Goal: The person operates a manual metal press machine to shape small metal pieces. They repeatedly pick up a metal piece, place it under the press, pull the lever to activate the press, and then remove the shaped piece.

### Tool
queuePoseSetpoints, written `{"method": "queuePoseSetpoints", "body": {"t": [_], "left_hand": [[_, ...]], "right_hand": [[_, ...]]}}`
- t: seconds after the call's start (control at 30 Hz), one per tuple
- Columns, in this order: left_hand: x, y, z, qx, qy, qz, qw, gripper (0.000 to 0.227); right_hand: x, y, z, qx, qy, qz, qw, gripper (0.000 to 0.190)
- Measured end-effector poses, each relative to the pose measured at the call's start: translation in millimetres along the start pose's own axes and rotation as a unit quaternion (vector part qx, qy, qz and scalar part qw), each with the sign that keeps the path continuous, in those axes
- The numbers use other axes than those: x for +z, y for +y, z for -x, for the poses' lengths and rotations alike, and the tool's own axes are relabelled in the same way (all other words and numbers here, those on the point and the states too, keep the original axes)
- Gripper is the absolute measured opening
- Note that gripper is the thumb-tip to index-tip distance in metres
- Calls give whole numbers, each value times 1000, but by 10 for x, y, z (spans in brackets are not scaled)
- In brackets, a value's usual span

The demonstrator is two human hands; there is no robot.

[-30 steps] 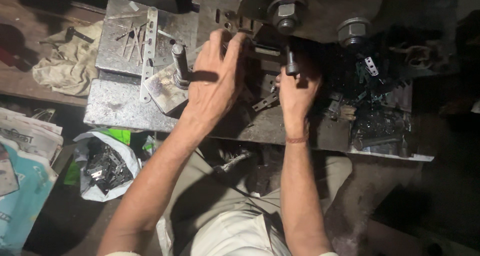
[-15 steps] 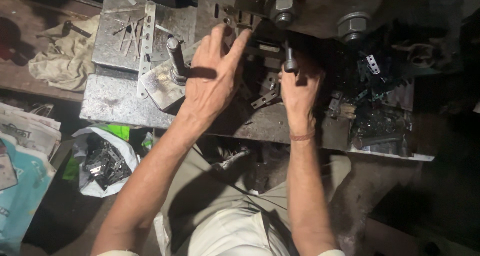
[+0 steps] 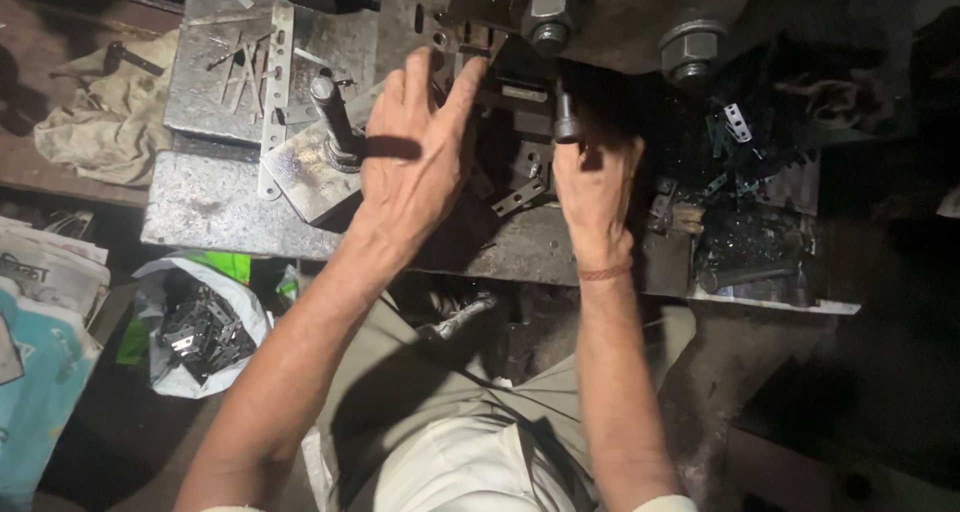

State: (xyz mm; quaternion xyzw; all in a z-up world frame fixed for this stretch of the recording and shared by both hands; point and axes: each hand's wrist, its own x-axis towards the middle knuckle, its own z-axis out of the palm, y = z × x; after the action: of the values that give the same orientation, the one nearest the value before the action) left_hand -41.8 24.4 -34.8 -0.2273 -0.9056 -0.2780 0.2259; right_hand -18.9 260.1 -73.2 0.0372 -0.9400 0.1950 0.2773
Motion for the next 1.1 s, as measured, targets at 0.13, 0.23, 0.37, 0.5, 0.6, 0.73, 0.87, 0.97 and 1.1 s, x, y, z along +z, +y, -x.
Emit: {"method": "queuePoseSetpoints", "body": {"t": [0.13, 0.23, 0.37, 0.5, 0.6, 0.73, 0.87, 0.97, 1.1], "left_hand": [[-25, -27, 19, 7, 4, 12, 1000, 64], [-8, -48, 24, 7, -1, 5, 1000, 65], [47, -60, 24, 4, -8, -4, 1000, 62], [74, -68, 19, 11, 1, -9, 1000, 61], [87, -92, 40, 13, -1, -12, 1000, 62], [113, -107, 33, 2, -23, -27, 999, 68], [72, -86, 22, -3, -4, 8, 1000, 65], [5, -63, 32, -4, 7, 27, 1000, 74], [-85, -11, 35, 4, 46, 98, 994, 72]], "right_hand": [[-129, -60, -88, 132, -93, -86, 983, 18], [-107, -138, -66, 89, -43, -60, 993, 15], [-55, -115, -23, -36, 36, 3, 999, 13], [-77, -55, -55, 70, -26, -93, 993, 16], [-29, -9, -28, 56, -47, -82, 994, 18], [-37, 63, 16, -53, 0, -6, 999, 15], [-37, 34, -16, 40, -50, -70, 996, 16], [-20, -1, -6, 29, -32, -59, 997, 16], [-73, -72, -17, -24, 19, 22, 999, 15]]}}
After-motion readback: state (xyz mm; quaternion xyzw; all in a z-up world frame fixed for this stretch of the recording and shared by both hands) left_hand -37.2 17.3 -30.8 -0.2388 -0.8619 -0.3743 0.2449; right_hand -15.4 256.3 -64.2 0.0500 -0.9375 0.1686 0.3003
